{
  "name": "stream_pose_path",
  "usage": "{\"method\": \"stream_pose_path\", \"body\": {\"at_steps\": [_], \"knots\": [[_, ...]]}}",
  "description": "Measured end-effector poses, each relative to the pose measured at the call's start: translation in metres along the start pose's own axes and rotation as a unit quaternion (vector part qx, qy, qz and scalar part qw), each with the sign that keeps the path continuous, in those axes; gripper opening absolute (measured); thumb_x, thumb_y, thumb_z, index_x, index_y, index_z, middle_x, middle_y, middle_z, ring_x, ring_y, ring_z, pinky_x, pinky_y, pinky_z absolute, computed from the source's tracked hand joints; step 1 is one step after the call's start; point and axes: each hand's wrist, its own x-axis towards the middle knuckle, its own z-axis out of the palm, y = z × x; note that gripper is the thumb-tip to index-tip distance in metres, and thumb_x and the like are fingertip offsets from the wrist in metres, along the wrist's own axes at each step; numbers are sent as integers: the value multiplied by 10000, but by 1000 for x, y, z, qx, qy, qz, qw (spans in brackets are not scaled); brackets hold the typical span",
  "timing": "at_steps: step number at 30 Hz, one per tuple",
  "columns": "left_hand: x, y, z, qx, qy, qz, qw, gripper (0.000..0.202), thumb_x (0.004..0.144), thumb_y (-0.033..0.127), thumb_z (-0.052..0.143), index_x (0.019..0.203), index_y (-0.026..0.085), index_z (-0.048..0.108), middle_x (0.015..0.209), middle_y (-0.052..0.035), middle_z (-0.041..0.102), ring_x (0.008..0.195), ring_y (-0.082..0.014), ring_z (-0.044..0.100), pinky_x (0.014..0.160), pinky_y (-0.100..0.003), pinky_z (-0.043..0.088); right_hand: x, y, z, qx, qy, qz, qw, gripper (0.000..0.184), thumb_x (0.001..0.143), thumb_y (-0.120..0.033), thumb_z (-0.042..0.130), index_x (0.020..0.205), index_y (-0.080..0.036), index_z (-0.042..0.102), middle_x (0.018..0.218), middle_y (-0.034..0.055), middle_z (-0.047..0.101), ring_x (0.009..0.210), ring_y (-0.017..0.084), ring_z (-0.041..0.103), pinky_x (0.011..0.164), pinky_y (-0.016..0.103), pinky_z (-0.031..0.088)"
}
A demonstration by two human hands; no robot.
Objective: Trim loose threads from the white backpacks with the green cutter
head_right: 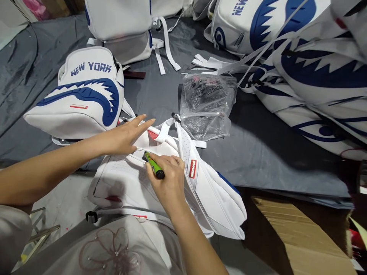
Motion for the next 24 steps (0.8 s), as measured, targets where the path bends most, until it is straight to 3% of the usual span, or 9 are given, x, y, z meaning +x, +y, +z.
{"method": "stream_pose_path", "body": {"at_steps": [4, 12, 16, 20, 24], "knots": [[2, 2, -3, 2, -27, -10, 1000, 1064, 754, 55, 630, 1598, 247, 11, 1671, -212, 50, 1448, -319, 394, 1076, -351, 421, 5, -5, 4, 21, -13, 4, 1000, 175, 887, -306, 680, 1043, -255, 739, 974, 36, 780, 901, 220, 706, 923, 442, 446], [0, 5, -6, -3, -22, -11, 1000, 1030, 751, 18, 597, 1596, 230, 48, 1663, -217, 106, 1374, -289, 498, 1016, -311, 458, 10, -8, 7, -19, -27, -34, 999, 183, 898, -294, 641, 1050, -253, 734, 961, 41, 772, 892, 222, 703, 966, 479, 430], [1, 5, -7, -2, -21, -8, 1000, 1034, 751, 26, 620, 1598, 226, 61, 1661, -213, 120, 1374, -306, 496, 1031, -326, 455, 14, -9, 3, 7, -58, -47, 997, 201, 897, -260, 634, 1075, -264, 727, 1010, 35, 772, 943, 225, 699, 922, 443, 470], [1, 5, -7, -8, -26, -8, 1000, 1031, 752, 3, 600, 1599, 222, 55, 1664, -203, 118, 1369, -302, 501, 1030, -320, 456, 14, -11, 0, -35, -57, -51, 996, 230, 887, -225, 634, 1094, -273, 723, 1015, 28, 780, 934, 241, 697, 915, 475, 456], [2, 2, -4, -11, -14, 0, 1000, 1026, 750, 33, 612, 1597, 235, 68, 1659, -199, 141, 1360, -304, 504, 1015, -327, 462, 14, -12, 0, 15, -76, -33, 996, 244, 872, -202, 641, 1088, -279, 723, 1079, 23, 777, 998, 235, 696, 930, 462, 489]]}}
